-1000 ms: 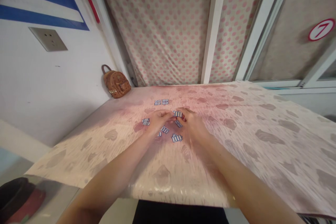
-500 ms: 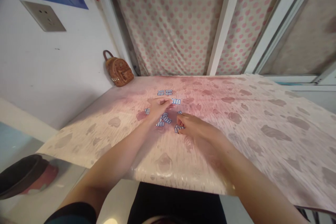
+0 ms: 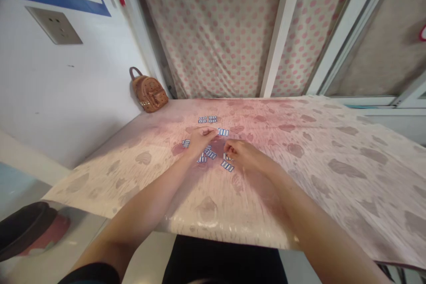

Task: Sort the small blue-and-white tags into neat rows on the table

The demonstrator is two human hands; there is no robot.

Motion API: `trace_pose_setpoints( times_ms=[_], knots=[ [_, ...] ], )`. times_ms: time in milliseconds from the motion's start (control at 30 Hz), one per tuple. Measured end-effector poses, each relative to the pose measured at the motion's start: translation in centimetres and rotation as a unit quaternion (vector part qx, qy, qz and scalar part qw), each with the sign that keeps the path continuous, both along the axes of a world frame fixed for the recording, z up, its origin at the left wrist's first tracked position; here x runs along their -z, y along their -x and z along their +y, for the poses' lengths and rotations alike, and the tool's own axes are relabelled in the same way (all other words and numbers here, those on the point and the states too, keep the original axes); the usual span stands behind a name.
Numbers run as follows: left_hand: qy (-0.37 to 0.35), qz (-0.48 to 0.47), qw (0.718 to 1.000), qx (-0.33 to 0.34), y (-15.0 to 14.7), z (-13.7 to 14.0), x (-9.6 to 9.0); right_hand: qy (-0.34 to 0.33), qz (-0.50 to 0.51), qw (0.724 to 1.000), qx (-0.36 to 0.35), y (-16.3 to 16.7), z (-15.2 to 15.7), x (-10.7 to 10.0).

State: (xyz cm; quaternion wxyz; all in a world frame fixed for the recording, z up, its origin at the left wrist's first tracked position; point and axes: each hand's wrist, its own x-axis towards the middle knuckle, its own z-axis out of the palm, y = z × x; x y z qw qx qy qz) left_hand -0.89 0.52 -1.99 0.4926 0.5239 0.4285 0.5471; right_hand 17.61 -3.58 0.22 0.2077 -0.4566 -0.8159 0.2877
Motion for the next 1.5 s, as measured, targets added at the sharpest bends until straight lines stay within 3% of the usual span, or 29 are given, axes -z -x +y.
trace_pose_setpoints(
  times_ms=[167, 333, 433, 600, 800, 1033, 1233, 1500],
  knots=[
    [-0.002, 0.0, 1.0, -0.003, -0.2, 0.3, 0.4, -0.071, 0.13, 0.987, 0.059, -0.5, 1.1, 0.0],
    [-0.013, -0.016, 1.0, 0.008, -0.3, 0.5, 0.8, 0.018, 0.304, 0.947, 0.103, -1.0, 2.3, 0.6],
    [-0.011, -0.021, 1.0, 0.007, -0.3, 0.4, 0.6, 0.033, 0.333, 0.934, 0.123, -1.2, 2.4, 0.6],
    [0.022, -0.035, 0.999, 0.004, -0.6, 0.2, 0.3, -0.024, 0.328, 0.931, 0.16, -1.3, 2.3, 0.7],
    [0.031, -0.062, 0.998, -0.004, -0.9, 0.0, 0.4, 0.083, 0.409, 0.89, 0.183, -0.5, 1.6, 0.2],
    [0.005, -0.053, 0.998, -0.027, -1.5, -0.8, -0.2, 0.02, 0.336, 0.925, 0.179, -0.1, 1.3, 0.4],
    [-0.005, -0.045, 0.999, -0.017, -1.7, -1.3, -0.4, 0.033, 0.245, 0.951, 0.187, 0.4, 1.1, 0.5],
    [-0.042, -0.059, 0.997, 0.026, -1.9, -0.9, 0.6, 0.035, 0.233, 0.952, 0.196, 0.9, 0.9, 0.9]
  ],
)
